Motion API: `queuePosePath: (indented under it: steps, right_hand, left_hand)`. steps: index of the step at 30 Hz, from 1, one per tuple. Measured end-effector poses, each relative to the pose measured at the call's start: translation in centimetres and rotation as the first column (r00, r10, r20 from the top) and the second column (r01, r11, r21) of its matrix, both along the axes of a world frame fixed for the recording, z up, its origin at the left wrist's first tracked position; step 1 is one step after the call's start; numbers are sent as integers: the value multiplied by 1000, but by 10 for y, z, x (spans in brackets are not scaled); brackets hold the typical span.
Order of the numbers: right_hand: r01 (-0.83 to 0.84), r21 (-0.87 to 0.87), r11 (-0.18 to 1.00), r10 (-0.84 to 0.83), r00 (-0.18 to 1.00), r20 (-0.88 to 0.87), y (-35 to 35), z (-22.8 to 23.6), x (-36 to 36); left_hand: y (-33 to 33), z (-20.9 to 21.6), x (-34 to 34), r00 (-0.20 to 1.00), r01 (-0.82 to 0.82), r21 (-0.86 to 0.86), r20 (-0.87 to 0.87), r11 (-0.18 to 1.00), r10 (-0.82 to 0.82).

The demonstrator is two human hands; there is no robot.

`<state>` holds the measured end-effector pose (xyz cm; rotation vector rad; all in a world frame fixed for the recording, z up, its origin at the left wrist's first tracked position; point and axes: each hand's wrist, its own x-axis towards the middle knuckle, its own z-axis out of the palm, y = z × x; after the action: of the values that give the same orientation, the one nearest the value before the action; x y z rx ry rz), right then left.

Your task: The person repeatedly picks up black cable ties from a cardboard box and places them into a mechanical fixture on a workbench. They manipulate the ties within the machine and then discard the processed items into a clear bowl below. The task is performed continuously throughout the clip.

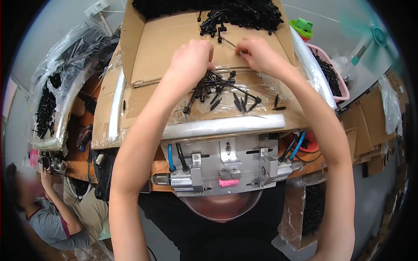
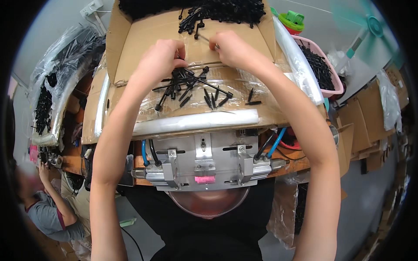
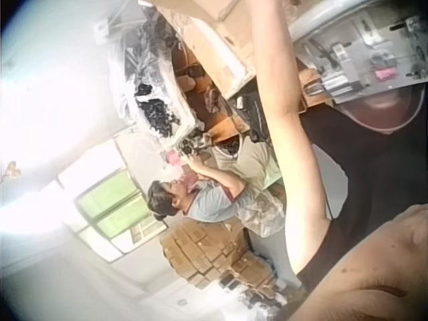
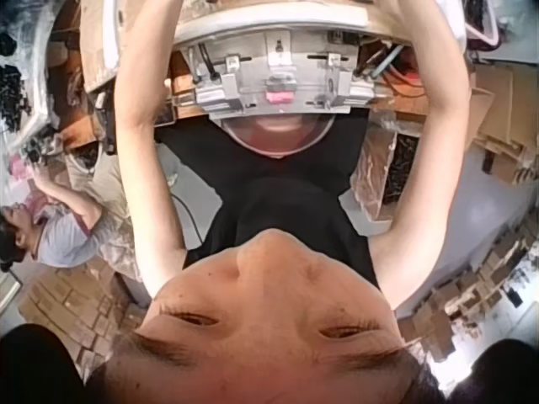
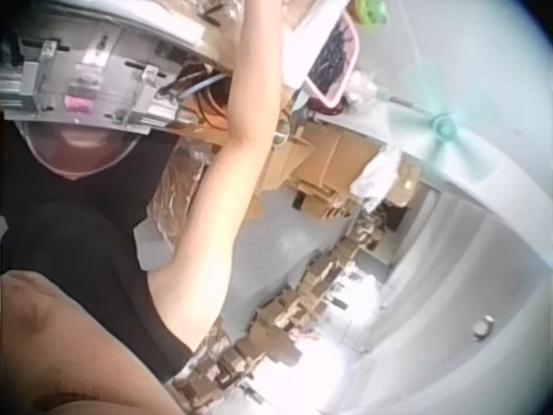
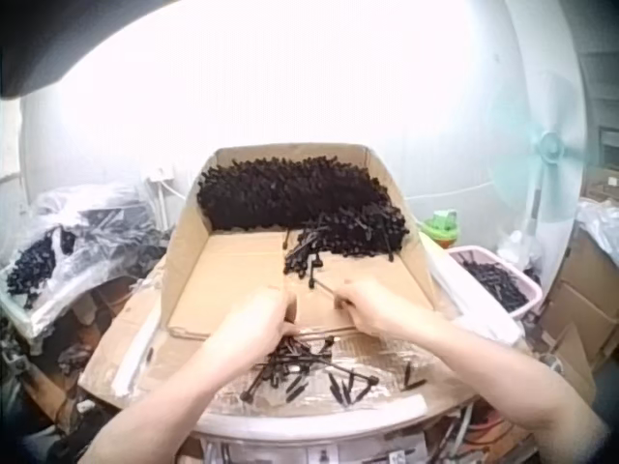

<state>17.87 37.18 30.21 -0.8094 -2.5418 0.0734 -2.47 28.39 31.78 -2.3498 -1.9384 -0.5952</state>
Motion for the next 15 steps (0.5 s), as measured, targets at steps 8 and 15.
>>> queuePosePath:
  steps: [8,15]
  right_hand:
    - [-75,81,994,80,995,-61,-75,0,50]
    - [-150,-351,924,-94,802,-590,-110,15,83]
  left_hand:
    - [-26,43,-35,849,35,-4,527,999,-28]
    - [-164,3,8,665,-96,397,708,913,-238]
